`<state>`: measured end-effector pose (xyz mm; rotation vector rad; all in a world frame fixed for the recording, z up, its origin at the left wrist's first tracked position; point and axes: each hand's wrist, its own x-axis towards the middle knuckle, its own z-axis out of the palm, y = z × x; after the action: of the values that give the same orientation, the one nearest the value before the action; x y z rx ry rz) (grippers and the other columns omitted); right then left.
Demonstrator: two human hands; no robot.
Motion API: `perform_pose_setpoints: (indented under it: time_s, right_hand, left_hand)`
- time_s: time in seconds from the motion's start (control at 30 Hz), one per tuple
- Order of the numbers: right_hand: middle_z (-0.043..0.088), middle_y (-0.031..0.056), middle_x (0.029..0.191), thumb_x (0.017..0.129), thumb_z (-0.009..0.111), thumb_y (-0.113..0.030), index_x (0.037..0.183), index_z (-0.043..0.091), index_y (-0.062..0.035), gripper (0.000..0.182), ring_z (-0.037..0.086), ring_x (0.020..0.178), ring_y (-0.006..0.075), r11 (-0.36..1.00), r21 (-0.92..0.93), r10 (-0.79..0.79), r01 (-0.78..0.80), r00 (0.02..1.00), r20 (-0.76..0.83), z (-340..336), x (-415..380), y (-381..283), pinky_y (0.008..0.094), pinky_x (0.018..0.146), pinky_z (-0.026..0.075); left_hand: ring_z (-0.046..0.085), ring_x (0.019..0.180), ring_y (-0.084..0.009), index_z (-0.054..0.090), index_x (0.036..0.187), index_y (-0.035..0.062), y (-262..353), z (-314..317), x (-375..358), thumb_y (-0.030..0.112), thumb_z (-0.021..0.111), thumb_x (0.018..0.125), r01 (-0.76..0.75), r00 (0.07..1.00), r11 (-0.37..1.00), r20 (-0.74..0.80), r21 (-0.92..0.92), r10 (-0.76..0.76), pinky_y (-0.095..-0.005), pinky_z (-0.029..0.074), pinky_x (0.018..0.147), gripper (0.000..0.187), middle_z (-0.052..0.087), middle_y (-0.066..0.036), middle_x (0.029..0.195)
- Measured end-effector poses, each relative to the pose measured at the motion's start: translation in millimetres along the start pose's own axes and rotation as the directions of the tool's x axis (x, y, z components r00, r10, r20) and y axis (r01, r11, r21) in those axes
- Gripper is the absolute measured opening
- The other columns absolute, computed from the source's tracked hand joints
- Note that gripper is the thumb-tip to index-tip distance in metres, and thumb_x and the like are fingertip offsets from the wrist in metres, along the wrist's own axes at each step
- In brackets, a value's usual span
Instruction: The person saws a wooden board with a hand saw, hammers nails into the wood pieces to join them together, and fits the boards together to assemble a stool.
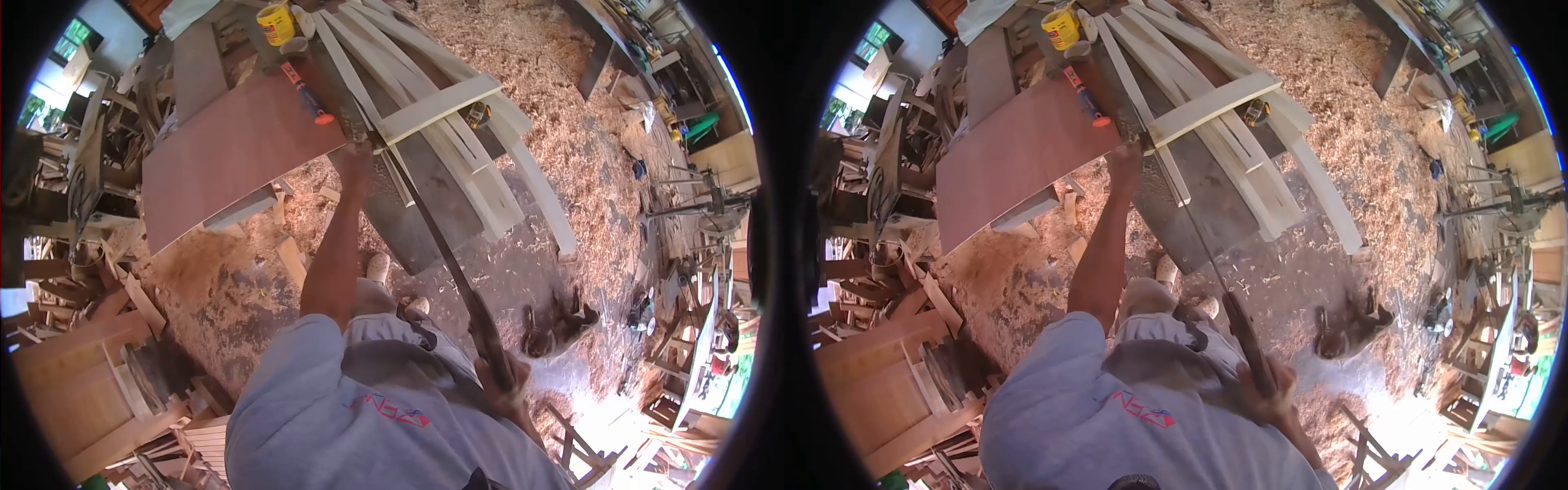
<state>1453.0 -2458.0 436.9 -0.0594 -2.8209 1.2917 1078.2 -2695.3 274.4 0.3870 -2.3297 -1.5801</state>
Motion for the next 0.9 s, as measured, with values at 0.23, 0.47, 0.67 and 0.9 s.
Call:
perform_pose_setpoints:
  time_s: [0.23, 0.47, 0.67, 0.9]
  right_hand:
    - [0.057, 0.0097, 0.06, 0.081, 0.068, -0.009, 0.083, 0.064, 0.0001, 0.01, 0.057, 0.052, 0.0136, 0.949, 0.202, 0.23, -0.24, 0.97, 0.073, 14.5, 16.8, -14.5, 0.0322, 0.048, 0.044]
    - [0.056, 0.0097, 0.061, 0.082, 0.068, -0.01, 0.084, 0.062, 0.0003, 0.012, 0.053, 0.05, 0.0153, 0.944, 0.292, 0.171, -0.155, 0.985, -0.03, 55.8, 77.9, -16.1, 0.0327, 0.048, 0.042]
    - [0.055, 0.0095, 0.06, 0.083, 0.068, -0.01, 0.082, 0.063, -0.0012, 0.01, 0.055, 0.049, 0.0196, 0.985, 0.151, 0.08, -0.08, 0.997, 0.007, 27.0, 26.1, -10.0, 0.0336, 0.047, 0.042]
    - [0.055, 0.012, 0.059, 0.082, 0.068, -0.01, 0.082, 0.065, -0.0022, 0.009, 0.058, 0.049, 0.0215, 0.933, 0.31, 0.202, -0.184, 0.979, -0.026, 69.1, 66.2, 3.2, 0.0361, 0.047, 0.044]
  left_hand:
    - [0.057, 0.055, -0.0303, 0.062, 0.071, -0.0082, 11.4, -7.0, -0.4, 0.041, 0.06, 0.083, 0.096, 0.991, 0.995, 0.088, 0.022, -0.097, -0.044, 0.042, 0.06, 0.051, 0.057, -0.02, 0.058]
    - [0.06, 0.055, -0.0267, 0.067, 0.077, -0.0077, 8.5, -8.7, 7.7, 0.044, 0.067, 0.081, 0.158, 0.981, 0.969, 0.084, 0.19, -0.177, -0.0426, 0.045, 0.061, 0.052, 0.063, -0.016, 0.06]
    - [0.064, 0.066, -0.0236, 0.068, 0.085, -0.0092, -6.6, -0.4, 5.2, 0.033, 0.069, 0.081, 0.131, 0.991, 0.991, 0.026, 0.012, -0.132, -0.0378, 0.047, 0.063, 0.042, 0.068, -0.018, 0.072]
    - [0.062, 0.063, -0.0208, 0.068, 0.08, -0.0092, -14.6, 2.3, 9.0, 0.034, 0.066, 0.084, 0.129, 0.992, 0.991, 0.0, 0.041, -0.129, -0.0368, 0.046, 0.063, 0.044, 0.067, -0.015, 0.069]
